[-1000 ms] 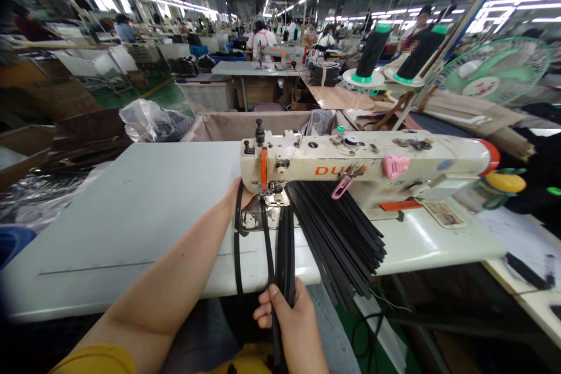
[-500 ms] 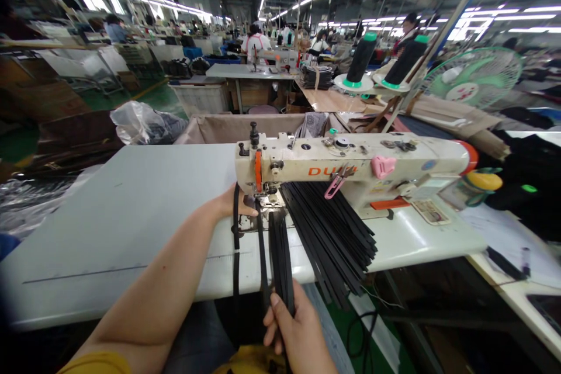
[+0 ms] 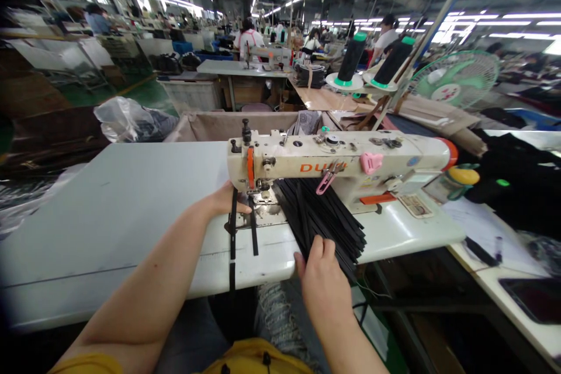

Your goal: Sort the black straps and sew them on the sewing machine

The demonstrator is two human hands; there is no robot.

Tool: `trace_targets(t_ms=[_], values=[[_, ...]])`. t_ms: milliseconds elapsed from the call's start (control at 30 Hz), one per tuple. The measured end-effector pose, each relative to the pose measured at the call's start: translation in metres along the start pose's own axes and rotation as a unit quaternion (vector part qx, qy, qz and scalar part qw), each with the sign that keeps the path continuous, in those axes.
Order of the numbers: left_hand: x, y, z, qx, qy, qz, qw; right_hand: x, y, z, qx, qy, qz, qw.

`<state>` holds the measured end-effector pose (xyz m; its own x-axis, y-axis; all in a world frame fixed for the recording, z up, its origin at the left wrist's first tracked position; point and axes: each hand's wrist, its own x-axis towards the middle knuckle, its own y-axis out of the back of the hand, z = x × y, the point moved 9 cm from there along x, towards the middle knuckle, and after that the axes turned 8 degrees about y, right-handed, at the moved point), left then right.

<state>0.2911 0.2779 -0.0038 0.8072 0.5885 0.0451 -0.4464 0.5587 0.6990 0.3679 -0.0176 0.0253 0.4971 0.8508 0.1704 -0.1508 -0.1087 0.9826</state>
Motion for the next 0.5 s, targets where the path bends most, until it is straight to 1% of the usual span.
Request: trace_targets(t_ms=[133, 267, 400, 500], values=[[-0.002, 0.001, 0.006, 0.035, 0.002, -0.007, 0.999, 0.027, -0.001, -0.005, -0.078, -0.019, -0.028, 0.996], [-0.002, -0.001, 0.010, 0.047, -0.005, -0.023, 0.999, 0.050, 0.002, -0.003, -0.117, -0.048, -0.026, 0.992], [0.001, 0.001, 0.009, 0.070, 0.004, -0.020, 0.997, 0.057, 0.004, -0.002, -0.132, -0.036, -0.010, 0.990], [0.001, -0.001, 0.013, 0.079, -0.008, -0.029, 0.996, 0.057, 0.003, -0.001, -0.129, -0.014, -0.004, 0.991]])
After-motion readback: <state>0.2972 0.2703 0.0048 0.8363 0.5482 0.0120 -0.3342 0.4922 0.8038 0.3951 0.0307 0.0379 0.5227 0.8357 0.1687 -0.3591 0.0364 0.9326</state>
